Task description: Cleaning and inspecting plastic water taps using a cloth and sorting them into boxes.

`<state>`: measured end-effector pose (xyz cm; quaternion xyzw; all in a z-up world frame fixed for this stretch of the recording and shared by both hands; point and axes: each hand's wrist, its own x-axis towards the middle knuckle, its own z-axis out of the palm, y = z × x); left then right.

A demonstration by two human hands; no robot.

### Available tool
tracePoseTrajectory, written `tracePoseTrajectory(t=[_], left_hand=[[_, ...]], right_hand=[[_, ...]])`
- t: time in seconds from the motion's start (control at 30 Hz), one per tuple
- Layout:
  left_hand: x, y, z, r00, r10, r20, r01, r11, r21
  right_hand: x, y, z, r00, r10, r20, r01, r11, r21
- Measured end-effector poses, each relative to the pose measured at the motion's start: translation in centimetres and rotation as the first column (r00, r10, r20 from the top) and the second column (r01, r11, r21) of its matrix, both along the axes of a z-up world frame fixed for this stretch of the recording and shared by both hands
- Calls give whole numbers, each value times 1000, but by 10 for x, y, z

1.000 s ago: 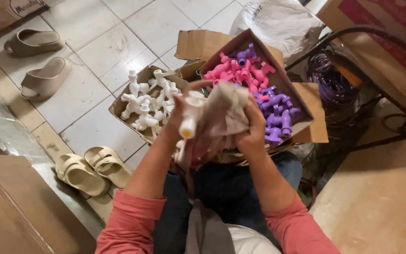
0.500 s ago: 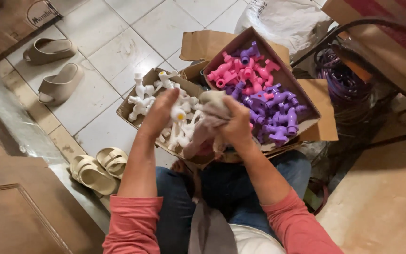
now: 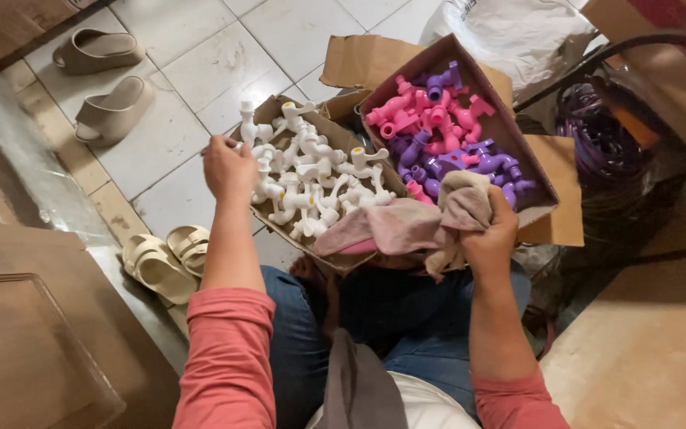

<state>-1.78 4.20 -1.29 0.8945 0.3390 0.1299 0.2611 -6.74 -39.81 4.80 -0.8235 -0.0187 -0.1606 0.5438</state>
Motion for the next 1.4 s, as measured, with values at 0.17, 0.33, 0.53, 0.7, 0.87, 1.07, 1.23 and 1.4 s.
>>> tracePoseTrajectory(t=[0.17,0.33,0.53,0.7,0.87,1.07,1.23,1.4], left_hand=[[-7,20,-15,888,-198,-416,175,980,-94],[-13,-17,35,676,-364,-641,277,931,-237],[-5,-28,45,794,-299,-529,229,954,-196],[-15,-45,89,893,-345,-290,342,938,-63],[-20,-82,106,829,-494,263,557,777,-293],[-10,-114,103,638,-614,465,753,625,-208],[-9,-113,86,624,-633,458,771,593,-232],[6,-104,53,643,-518,564,741,608,-286]], right_hand=[[-8,-5,0,999,-2,-32,3,999,37],[-15,-1,-9,997,28,-66,-25,999,47],[-20,-2,-1,993,60,-97,-53,995,82],[-7,3,-22,974,92,-208,-73,993,98],[8,68,-14,966,237,-100,-214,958,192],[26,150,9,928,333,169,-308,938,-158],[50,166,-1,987,161,0,-160,982,98],[56,137,-9,982,165,95,-189,902,389]])
